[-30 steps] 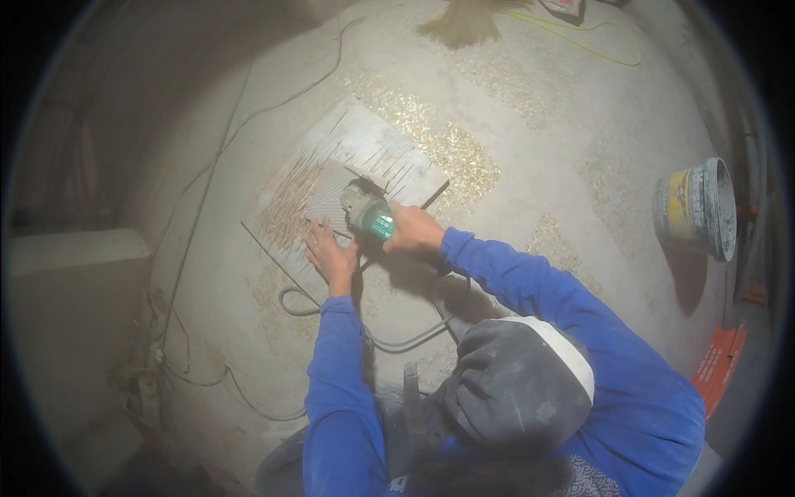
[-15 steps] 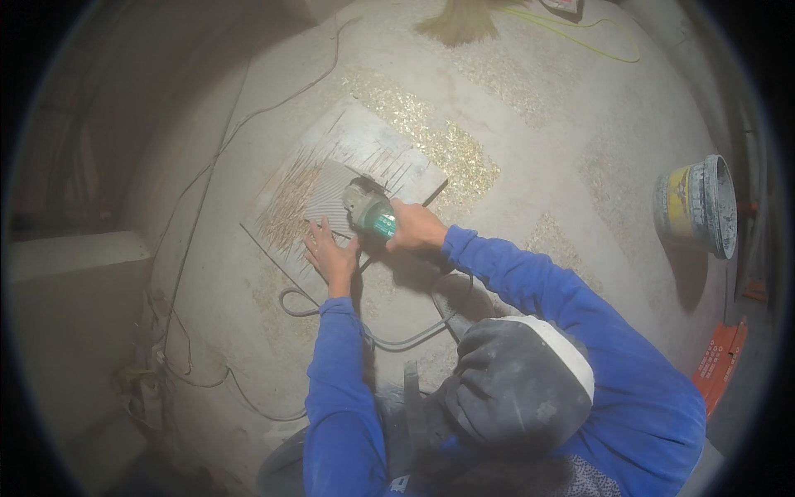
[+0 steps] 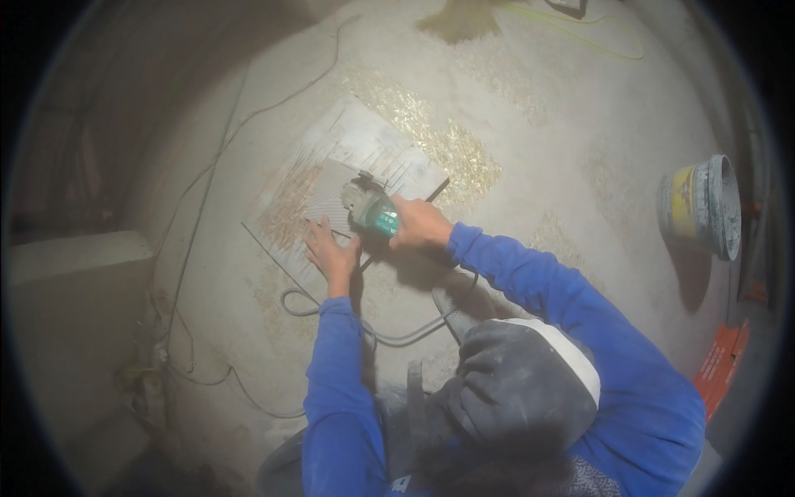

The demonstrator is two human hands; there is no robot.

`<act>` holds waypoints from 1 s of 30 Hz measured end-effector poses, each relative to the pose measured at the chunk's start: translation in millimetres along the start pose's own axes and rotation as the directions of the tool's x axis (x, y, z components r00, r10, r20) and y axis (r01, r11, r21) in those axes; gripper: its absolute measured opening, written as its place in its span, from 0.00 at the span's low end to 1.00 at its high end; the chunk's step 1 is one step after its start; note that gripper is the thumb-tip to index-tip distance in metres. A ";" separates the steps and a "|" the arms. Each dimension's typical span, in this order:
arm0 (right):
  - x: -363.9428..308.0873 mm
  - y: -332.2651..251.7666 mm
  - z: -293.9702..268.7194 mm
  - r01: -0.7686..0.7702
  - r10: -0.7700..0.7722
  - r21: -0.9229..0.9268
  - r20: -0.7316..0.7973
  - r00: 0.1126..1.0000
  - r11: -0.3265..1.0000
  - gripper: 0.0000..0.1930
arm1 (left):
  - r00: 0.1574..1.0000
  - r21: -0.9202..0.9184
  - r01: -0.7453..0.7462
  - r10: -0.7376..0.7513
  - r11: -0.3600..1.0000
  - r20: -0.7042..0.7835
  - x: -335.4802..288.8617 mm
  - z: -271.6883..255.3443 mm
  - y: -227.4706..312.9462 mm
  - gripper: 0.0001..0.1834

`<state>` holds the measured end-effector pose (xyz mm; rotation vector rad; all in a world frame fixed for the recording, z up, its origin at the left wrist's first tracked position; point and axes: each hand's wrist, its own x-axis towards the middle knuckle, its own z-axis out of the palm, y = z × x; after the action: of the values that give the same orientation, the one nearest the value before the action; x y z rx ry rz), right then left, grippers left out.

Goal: The person uses an angle grinder to grind the surface of a rectangular tile placed on the floor. They hold the tile steady with one hand while operating the grinder with the other, creating dust and visible surface marks.

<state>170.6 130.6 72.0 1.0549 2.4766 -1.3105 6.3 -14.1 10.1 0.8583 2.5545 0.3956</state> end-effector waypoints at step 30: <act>9.2 5.2 -8.1 -0.013 0.013 -0.007 0.039 0.999 1.000 0.32 | 0.998 -0.069 -0.041 0.038 0.997 -0.046 1.4 -0.5 1.7 0.49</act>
<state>168.6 143.6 69.5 1.0317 2.4399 -1.3057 5.9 -11.9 10.7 0.8846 2.5516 0.5182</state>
